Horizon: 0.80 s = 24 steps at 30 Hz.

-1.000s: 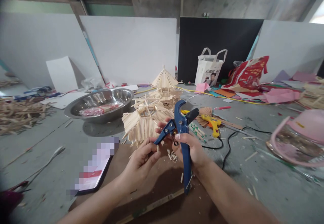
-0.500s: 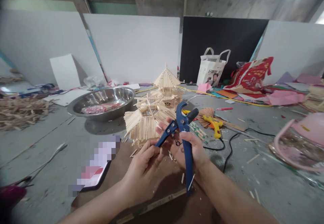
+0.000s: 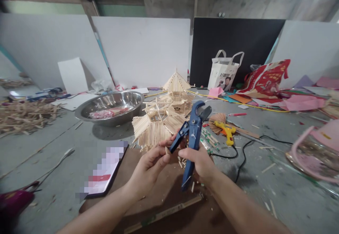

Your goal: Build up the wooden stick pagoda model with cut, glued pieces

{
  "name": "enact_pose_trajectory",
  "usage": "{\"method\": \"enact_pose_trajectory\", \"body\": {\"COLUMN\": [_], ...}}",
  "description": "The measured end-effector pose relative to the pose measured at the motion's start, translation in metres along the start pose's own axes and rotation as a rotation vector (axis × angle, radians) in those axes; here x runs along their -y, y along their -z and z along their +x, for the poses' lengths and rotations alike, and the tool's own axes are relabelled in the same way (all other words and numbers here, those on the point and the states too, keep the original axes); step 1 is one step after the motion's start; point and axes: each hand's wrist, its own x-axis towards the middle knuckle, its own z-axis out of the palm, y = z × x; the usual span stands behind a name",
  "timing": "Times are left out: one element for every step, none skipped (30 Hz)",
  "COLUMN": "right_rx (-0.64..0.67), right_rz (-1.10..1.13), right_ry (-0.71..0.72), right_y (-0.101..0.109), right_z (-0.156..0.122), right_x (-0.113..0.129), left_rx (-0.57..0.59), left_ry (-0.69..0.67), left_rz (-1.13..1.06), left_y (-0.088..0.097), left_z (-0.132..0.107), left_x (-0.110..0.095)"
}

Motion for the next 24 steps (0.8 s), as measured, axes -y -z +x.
{"method": "enact_pose_trajectory", "body": {"right_rx": [-0.053, -0.103, -0.141, -0.160, -0.163, -0.151, -0.134, -0.119, -0.110, -0.102, -0.094, -0.085, -0.074, -0.063, -0.053, -0.043, -0.034, -0.027, -0.023, -0.020, -0.016, -0.014, -0.013, -0.011], "right_rz": [-0.105, -0.234, -0.376, -0.523, -0.667, -0.804, -0.933, -1.052, -1.156, -1.242, -1.310, -1.360, -1.395, -1.423, -1.446, -1.463, -1.475, -1.485, -1.492, -1.500, -1.507, -1.515, -1.522, -1.528], "right_ry": [0.036, 0.067, 0.087, 0.099, 0.117, 0.150, 0.197, 0.259, 0.331, 0.392, 0.432, 0.450, 0.458, 0.459, 0.458, 0.458, 0.459, 0.459, 0.457, 0.458, 0.461, 0.466, 0.472, 0.478], "right_y": [0.001, 0.001, 0.002, 0.002, 0.002, 0.002, 0.002, 0.002, 0.003, 0.003, 0.003, 0.004, 0.004, 0.004, 0.005, 0.005, 0.005, 0.005, 0.005, 0.005, 0.005, 0.005, 0.005, 0.005], "right_z": [-0.001, -0.003, -0.004, -0.005, -0.005, -0.006, -0.005, -0.004, -0.004, -0.003, -0.002, -0.001, 0.000, 0.000, 0.000, 0.000, 0.000, -0.001, -0.001, -0.001, 0.000, 0.000, 0.000, 0.000], "right_x": [0.002, 0.004, 0.007, 0.008, 0.009, 0.009, 0.009, 0.007, 0.005, 0.002, -0.001, -0.003, -0.005, -0.007, -0.008, -0.009, -0.010, -0.010, -0.010, -0.010, -0.010, -0.011, -0.011, -0.011], "left_rx": [-0.028, -0.057, -0.083, -0.106, -0.123, -0.139, -0.156, -0.175, -0.192, -0.205, -0.212, -0.216, -0.218, -0.217, -0.215, -0.216, -0.218, -0.219, -0.221, -0.220, -0.217, -0.213, -0.208, -0.203], "left_ry": [-0.007, -0.003, 0.013, 0.036, 0.060, 0.083, 0.101, 0.112, 0.117, 0.118, 0.115, 0.107, 0.097, 0.085, 0.075, 0.066, 0.062, 0.061, 0.060, 0.055, 0.049, 0.042, 0.035, 0.029], "left_rz": [0.009, 0.031, 0.060, 0.087, 0.103, 0.104, 0.096, 0.084, 0.073, 0.068, 0.068, 0.072, 0.076, 0.081, 0.084, 0.086, 0.088, 0.093, 0.099, 0.103, 0.107, 0.112, 0.120, 0.128], "left_y": [0.001, 0.002, 0.004, 0.005, 0.007, 0.009, 0.010, 0.011, 0.012, 0.013, 0.014, 0.015, 0.015, 0.016, 0.016, 0.017, 0.017, 0.017, 0.018, 0.018, 0.018, 0.018, 0.018, 0.018], "left_z": [0.000, 0.000, 0.001, 0.001, 0.001, 0.001, 0.002, 0.002, 0.003, 0.004, 0.004, 0.005, 0.006, 0.006, 0.006, 0.006, 0.006, 0.006, 0.006, 0.006, 0.006, 0.006, 0.006, 0.006], "left_x": [0.000, 0.001, 0.001, 0.002, 0.002, 0.003, 0.003, 0.002, 0.002, 0.001, 0.001, 0.000, 0.001, 0.001, 0.002, 0.004, 0.006, 0.008, 0.010, 0.011, 0.013, 0.013, 0.013, 0.013]}}
